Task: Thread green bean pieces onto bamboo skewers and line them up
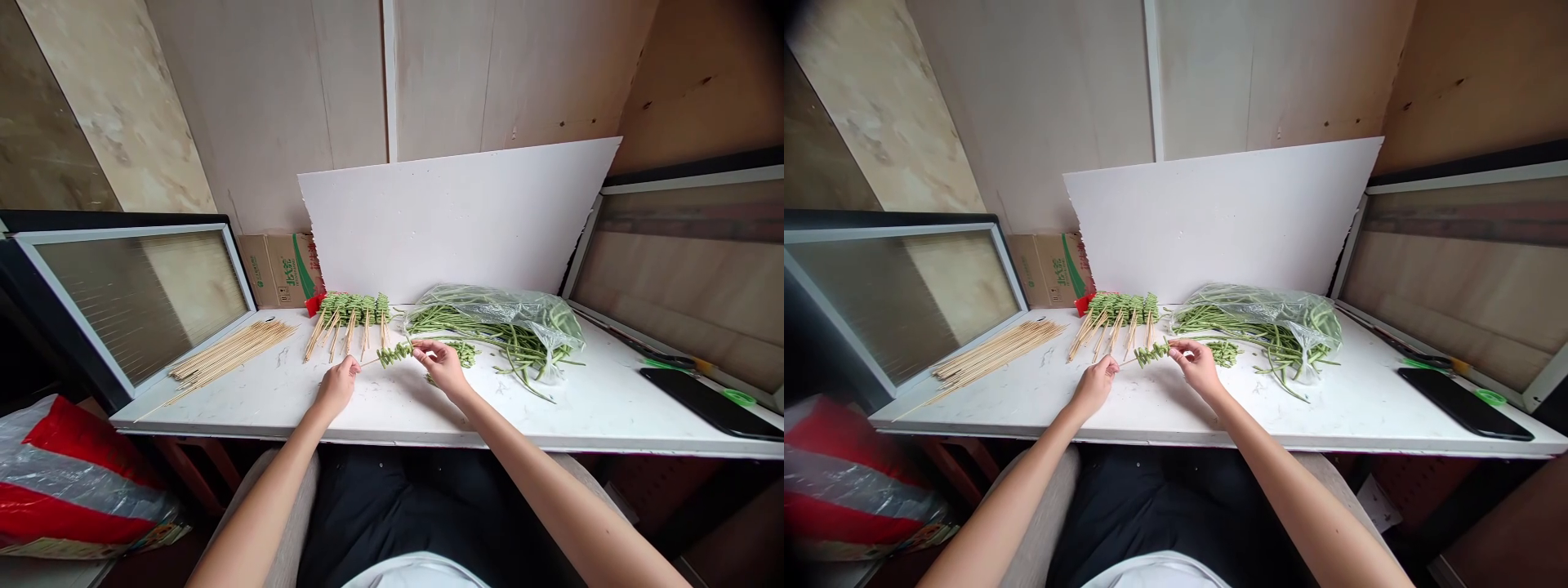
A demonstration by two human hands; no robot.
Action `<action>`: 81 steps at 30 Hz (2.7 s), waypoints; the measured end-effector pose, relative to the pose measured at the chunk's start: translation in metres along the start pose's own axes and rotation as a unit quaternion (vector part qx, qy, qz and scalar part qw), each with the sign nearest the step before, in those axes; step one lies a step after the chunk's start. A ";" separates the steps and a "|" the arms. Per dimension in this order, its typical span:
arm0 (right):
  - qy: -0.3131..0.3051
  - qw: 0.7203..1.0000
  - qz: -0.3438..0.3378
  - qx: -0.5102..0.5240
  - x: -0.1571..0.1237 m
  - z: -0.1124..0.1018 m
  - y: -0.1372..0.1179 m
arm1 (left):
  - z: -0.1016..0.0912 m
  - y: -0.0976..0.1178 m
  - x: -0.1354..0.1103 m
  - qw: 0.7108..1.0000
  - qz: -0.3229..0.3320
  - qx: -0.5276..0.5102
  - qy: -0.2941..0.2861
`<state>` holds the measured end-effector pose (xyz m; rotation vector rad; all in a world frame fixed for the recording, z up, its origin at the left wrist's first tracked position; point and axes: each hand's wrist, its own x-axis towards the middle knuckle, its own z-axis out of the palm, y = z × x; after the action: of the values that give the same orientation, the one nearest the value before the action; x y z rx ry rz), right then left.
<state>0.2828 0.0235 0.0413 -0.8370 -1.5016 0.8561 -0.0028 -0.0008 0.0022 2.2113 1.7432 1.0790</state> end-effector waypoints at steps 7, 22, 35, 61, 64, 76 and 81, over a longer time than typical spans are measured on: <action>0.024 0.999 0.025 0.025 0.002 -0.004 0.001 | 0.002 -0.005 0.001 1.000 -0.001 -0.015 0.002; -0.101 0.989 0.044 -0.101 0.017 -0.037 -0.006 | 0.001 -0.004 0.001 0.999 -0.017 0.013 0.031; -0.332 0.834 0.089 -0.431 -0.008 -0.012 -0.049 | -0.004 0.005 -0.001 0.997 -0.029 0.055 0.038; -0.069 0.851 0.129 -0.504 0.028 -0.078 -0.020 | 0.000 0.000 -0.001 0.997 0.002 0.056 0.050; -0.012 0.862 0.088 -0.499 0.030 -0.084 -0.008 | -0.001 0.000 -0.001 0.997 0.003 0.054 0.047; -0.185 0.918 -0.006 -0.350 0.008 -0.025 -0.021 | -0.001 0.002 -0.001 0.999 0.007 0.027 0.034; -0.233 0.855 0.024 -0.463 -0.006 -0.008 -0.035 | -0.002 0.002 -0.001 0.999 0.004 0.032 0.033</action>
<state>0.2900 0.0014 0.0699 -1.4262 -2.3964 0.3220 -0.0020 -0.0028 0.0042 2.2467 1.8211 1.1271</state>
